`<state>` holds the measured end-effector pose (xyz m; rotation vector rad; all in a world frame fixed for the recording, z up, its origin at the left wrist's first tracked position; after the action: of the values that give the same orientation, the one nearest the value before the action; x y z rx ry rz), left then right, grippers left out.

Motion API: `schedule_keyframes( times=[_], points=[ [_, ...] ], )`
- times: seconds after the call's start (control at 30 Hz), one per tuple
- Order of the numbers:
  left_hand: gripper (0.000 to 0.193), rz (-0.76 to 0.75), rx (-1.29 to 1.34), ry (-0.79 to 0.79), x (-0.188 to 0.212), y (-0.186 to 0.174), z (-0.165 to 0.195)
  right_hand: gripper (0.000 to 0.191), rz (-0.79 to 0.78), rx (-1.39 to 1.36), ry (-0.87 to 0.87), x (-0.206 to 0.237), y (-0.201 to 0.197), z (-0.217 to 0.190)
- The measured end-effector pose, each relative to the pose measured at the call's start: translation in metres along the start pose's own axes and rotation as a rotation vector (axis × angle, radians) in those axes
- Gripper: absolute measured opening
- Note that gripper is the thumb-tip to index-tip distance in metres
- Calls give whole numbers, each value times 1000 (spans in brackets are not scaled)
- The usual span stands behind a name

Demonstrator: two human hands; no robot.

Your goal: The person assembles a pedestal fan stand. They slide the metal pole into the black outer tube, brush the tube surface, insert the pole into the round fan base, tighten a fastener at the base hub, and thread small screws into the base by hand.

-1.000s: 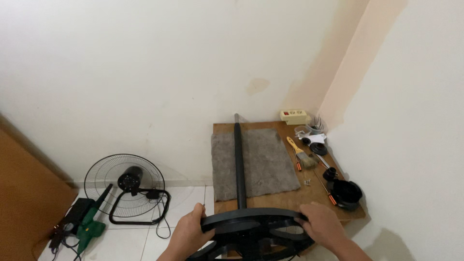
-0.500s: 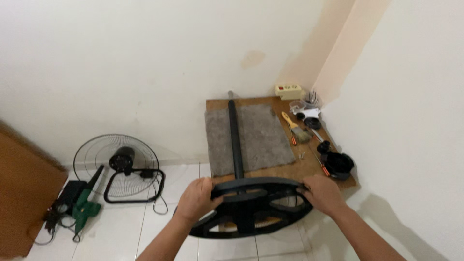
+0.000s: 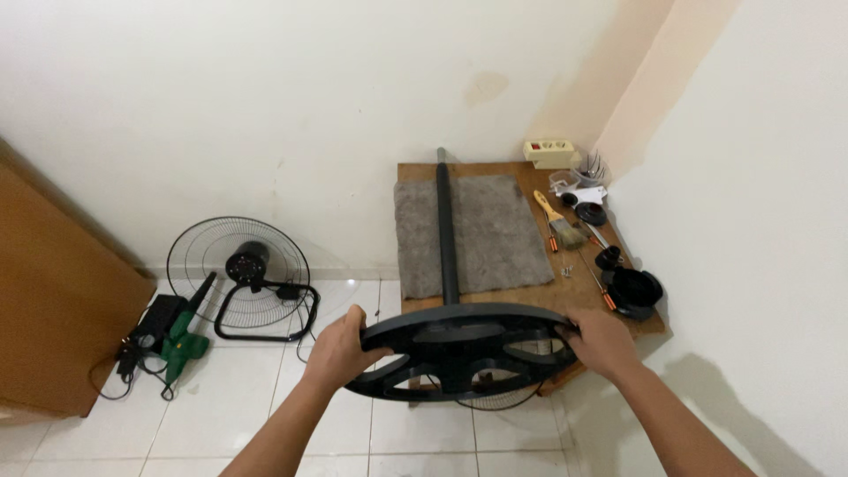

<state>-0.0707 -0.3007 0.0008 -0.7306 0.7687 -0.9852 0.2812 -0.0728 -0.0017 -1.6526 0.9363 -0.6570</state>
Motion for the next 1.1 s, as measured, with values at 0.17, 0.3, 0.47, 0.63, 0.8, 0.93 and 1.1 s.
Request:
schedule_keyframes(
  times=[0.17,0.3,0.47,0.63,0.8,0.93,1.1],
  points=[
    [57,4,-10,-8,-8,8,-9,34,-40,-50,12,6,0,-3],
    [55,-33,-45,24,-18,11,-10,59,-250,73,95,9,13,2],
    [51,-56,-58,46,-26,16,-12,55,-40,64,-63,4,-2,-7],
    [55,101,-84,130,-22,7,-8,56,-29,118,-116,2,3,-7],
    [55,105,-95,106,-15,6,-10,55,-9,155,-160,5,0,-15],
    [58,113,-107,51,-12,1,-11,57,21,153,-124,5,-5,-17],
    [61,143,-125,43,0,-5,-6,50,20,120,-82,10,-9,-20]
  ],
)
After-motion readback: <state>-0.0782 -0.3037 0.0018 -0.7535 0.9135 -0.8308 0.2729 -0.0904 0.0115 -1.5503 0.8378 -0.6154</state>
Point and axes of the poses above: each hand's wrist, its own x-axis away from the middle knuckle, its own y-axis out of the palm, z = x × y, the point moved 9 cm from there along -x, towards the middle knuckle, and after that the axes turned 1 degree about y, right-handed, at the moved point
